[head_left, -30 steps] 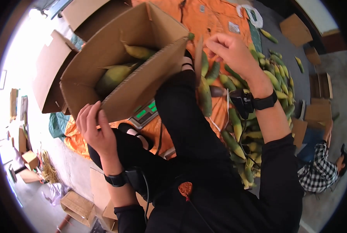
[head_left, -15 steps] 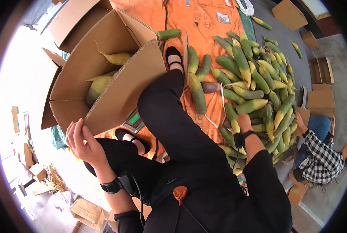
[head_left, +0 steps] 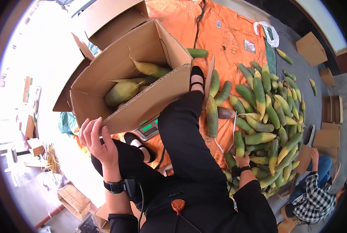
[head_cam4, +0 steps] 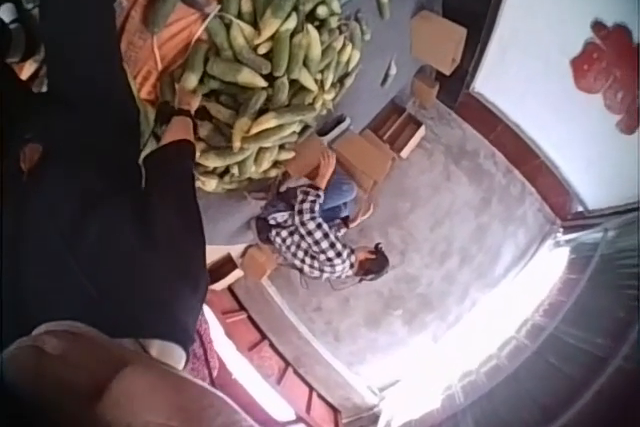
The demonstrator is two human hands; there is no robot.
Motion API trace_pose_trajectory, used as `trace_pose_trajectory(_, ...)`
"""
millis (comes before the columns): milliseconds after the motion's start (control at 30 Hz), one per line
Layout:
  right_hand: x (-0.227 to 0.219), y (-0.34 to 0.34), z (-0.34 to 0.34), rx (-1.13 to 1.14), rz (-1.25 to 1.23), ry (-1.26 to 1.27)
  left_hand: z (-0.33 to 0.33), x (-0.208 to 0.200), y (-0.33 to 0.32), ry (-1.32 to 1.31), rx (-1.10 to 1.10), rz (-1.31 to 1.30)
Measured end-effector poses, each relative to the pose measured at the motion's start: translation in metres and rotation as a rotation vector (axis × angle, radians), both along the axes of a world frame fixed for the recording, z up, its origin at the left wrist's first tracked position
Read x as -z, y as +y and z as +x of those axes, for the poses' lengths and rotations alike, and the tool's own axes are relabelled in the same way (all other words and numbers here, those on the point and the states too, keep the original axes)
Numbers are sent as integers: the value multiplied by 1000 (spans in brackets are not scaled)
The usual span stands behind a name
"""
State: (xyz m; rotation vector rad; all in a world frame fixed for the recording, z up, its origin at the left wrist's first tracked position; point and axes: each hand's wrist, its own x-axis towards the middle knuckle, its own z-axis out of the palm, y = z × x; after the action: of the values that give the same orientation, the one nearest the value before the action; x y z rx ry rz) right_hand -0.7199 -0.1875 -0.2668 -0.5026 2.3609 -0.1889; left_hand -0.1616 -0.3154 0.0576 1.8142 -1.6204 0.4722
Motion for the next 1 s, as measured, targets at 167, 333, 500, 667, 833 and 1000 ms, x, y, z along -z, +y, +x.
trace_pose_trajectory(167, -21, -13, 14, -14, 40, -322, 3, -2, 2, -9, -7, 3)
trace_pose_trajectory(333, -29, -20, 3, 375, -139, -765, 0, 1, -6, 49, 31, -29)
trace_pose_trajectory(500, -68, -38, 19, 568, -145, -1033, 6, -2, -2, 54, -2, -80)
trace_pose_trajectory(667, -107, -58, 37, 401, -300, -1142, 11, -3, -2, 102, 8, -122)
trace_pose_trajectory(833, -157, -98, 65, 264, -422, -1046, 17, -2, 3, 106, 15, -129)
trace_pose_trajectory(1000, -240, -151, 93, -38, -628, -924, 21, -2, 4, 137, 11, -165)
